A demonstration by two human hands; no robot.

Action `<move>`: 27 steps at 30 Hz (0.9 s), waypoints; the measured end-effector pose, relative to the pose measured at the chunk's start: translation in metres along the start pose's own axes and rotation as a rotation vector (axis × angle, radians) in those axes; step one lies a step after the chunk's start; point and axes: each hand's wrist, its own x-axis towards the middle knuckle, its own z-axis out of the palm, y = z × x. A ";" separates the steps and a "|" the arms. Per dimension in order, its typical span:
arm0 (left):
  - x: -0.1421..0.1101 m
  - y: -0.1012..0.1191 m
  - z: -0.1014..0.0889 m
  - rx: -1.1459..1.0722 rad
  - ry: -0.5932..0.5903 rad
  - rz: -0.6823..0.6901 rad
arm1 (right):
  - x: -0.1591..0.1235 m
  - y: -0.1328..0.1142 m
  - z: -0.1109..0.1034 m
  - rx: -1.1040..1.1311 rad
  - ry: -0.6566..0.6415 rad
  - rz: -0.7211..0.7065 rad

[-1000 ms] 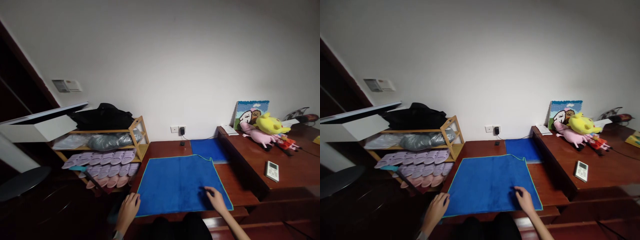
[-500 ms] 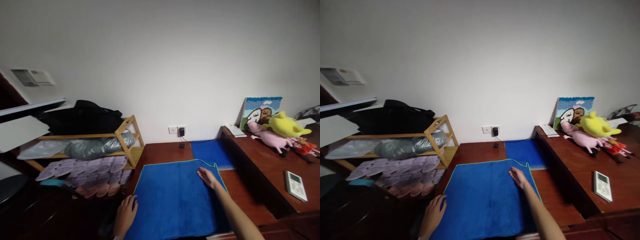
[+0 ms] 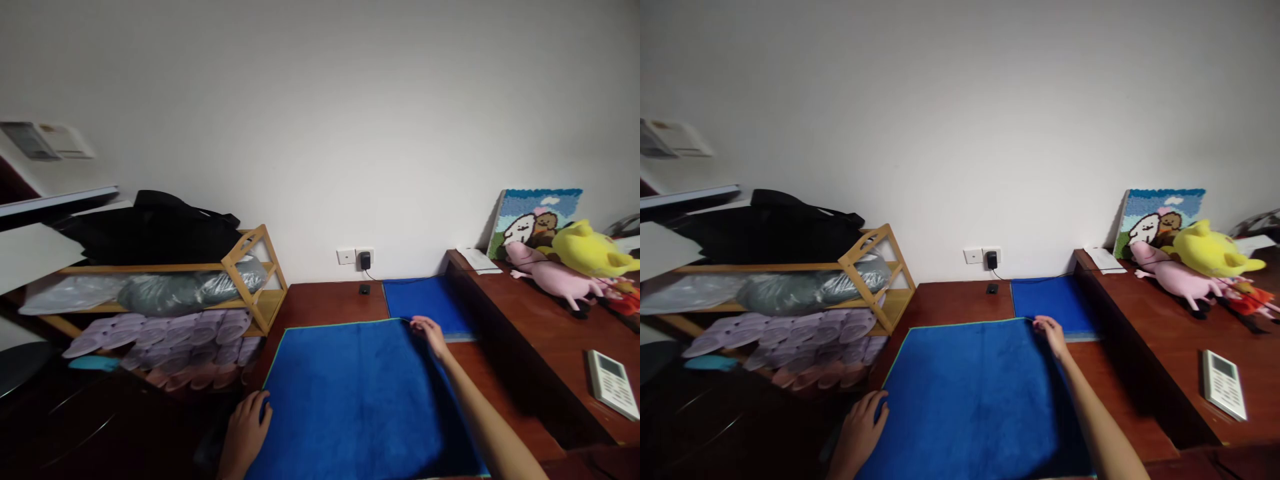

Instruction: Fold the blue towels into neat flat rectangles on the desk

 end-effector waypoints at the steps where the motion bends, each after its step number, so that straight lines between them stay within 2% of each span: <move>1: 0.000 0.000 -0.001 0.002 -0.001 0.003 | -0.006 0.006 0.008 -0.059 -0.065 0.011; 3: 0.000 0.001 -0.002 0.007 0.003 0.011 | -0.010 0.014 0.019 -0.184 -0.140 0.020; 5: -0.001 0.001 -0.002 0.010 0.009 0.015 | -0.003 0.013 0.019 -0.309 -0.129 -0.008; 10: -0.002 -0.002 0.002 0.011 0.021 0.023 | 0.037 -0.018 -0.007 -0.594 -0.001 -0.190; 13: -0.003 -0.005 0.005 0.024 0.033 0.035 | 0.039 -0.026 -0.010 -0.712 -0.008 -0.312; 15: -0.003 -0.006 0.006 0.031 0.032 0.039 | 0.027 -0.018 0.000 -0.763 -0.077 -0.377; 17: -0.002 -0.006 0.006 0.036 0.023 0.035 | 0.008 -0.003 0.014 -0.870 -0.222 -0.461; 19: -0.002 -0.005 0.005 0.037 0.011 0.025 | -0.008 0.015 0.025 -1.054 -0.372 -0.515; 21: -0.003 -0.004 0.004 0.031 0.000 0.018 | -0.016 0.030 0.027 -1.255 -0.422 -0.496; 23: -0.003 -0.003 0.002 0.023 -0.007 0.014 | -0.015 0.039 0.018 -1.386 -0.334 -0.417; 27: -0.004 -0.001 0.001 0.024 -0.020 -0.002 | -0.002 0.041 -0.007 -1.495 -0.048 -0.275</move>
